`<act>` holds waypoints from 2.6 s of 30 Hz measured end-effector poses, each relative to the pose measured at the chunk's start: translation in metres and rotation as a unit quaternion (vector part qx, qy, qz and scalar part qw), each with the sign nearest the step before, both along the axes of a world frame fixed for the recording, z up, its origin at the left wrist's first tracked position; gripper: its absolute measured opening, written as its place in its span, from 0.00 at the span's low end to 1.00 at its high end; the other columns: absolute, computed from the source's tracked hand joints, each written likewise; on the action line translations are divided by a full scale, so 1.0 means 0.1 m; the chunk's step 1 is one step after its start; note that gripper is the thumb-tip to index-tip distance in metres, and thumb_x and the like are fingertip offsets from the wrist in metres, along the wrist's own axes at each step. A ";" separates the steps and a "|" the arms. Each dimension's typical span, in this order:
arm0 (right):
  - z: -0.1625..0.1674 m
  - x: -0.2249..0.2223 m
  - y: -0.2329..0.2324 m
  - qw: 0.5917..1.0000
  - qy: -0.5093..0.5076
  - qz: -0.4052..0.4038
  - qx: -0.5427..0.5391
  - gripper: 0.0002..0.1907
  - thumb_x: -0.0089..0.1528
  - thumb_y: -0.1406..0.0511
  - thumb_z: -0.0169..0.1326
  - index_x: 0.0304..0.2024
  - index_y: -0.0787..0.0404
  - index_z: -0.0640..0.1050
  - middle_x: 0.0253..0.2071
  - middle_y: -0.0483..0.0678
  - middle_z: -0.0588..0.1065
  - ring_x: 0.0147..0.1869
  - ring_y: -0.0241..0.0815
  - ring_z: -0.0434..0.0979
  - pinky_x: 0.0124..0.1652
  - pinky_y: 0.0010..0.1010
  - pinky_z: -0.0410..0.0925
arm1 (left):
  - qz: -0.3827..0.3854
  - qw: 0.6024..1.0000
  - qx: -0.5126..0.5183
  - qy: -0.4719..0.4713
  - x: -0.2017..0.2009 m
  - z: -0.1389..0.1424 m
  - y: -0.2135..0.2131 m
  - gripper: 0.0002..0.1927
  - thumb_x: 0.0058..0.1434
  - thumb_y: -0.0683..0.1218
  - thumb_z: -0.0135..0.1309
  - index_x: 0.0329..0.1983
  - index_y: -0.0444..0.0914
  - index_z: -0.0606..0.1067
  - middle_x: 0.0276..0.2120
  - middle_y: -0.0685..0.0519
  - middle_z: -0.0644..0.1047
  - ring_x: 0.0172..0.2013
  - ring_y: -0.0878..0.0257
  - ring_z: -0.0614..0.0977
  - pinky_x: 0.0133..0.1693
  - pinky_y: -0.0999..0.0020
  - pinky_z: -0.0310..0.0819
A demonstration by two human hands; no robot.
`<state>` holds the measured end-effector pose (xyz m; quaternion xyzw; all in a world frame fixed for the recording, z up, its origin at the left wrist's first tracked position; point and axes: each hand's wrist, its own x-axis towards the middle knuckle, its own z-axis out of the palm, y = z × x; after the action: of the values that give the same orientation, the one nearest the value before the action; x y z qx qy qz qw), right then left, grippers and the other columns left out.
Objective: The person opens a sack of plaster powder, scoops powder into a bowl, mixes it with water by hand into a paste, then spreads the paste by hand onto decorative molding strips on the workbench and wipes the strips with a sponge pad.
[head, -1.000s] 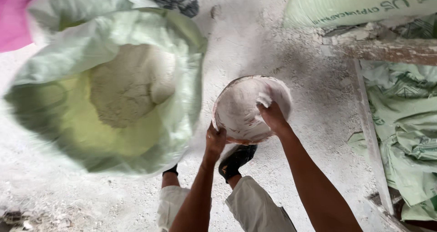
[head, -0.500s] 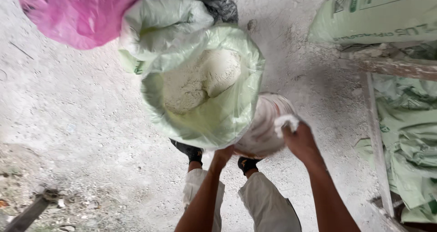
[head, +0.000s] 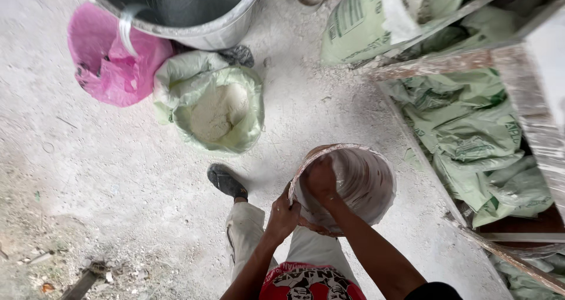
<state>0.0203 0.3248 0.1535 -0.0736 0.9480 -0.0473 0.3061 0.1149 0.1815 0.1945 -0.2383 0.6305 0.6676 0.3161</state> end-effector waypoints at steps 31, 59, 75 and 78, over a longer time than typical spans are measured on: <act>1.49 -0.46 1.13 0.970 0.157 0.137 -0.125 0.23 0.53 0.63 0.58 0.51 0.61 0.80 0.49 0.60 0.78 0.55 0.58 0.76 0.51 0.46 0.71 | 0.142 0.971 -0.094 0.167 0.13 1.31 0.98 0.18 0.65 0.36 0.45 0.57 0.25 0.73 0.28 0.44 0.75 0.28 0.60 0.76 0.28 0.63 0.74; -2.18 -1.78 -3.14 0.754 -0.453 -0.279 -0.385 0.27 0.70 0.57 0.40 0.61 0.70 0.73 0.56 0.57 0.80 0.56 0.47 0.82 0.57 0.37 0.74 | 0.236 0.964 -0.044 -0.116 0.34 -1.99 -1.39 0.33 0.62 0.38 0.46 0.73 0.36 0.59 0.30 0.35 0.79 0.25 0.52 0.78 0.31 0.57 0.74; -2.89 -1.31 -3.84 0.951 -0.281 0.042 -0.121 0.24 0.71 0.56 0.43 0.65 0.63 0.71 0.60 0.50 0.74 0.60 0.45 0.74 0.56 0.39 0.70 | 0.262 0.942 -0.185 0.094 0.81 -2.63 -1.38 0.35 0.55 0.35 0.50 0.69 0.29 0.62 0.36 0.30 0.80 0.32 0.40 0.85 0.35 0.52 0.80; -2.84 -1.45 -3.66 0.886 -0.414 -0.108 -0.180 0.24 0.72 0.56 0.43 0.65 0.62 0.71 0.61 0.49 0.72 0.61 0.44 0.72 0.56 0.39 0.69 | 0.247 0.953 -0.167 0.053 0.78 -2.47 -1.46 0.36 0.55 0.35 0.51 0.70 0.32 0.62 0.33 0.32 0.81 0.29 0.43 0.85 0.33 0.53 0.79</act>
<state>-0.1252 -0.0411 -0.1309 0.0013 0.7121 -0.2761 0.6456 0.1924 0.0355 -0.0526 -0.4005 0.6705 0.6212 0.0635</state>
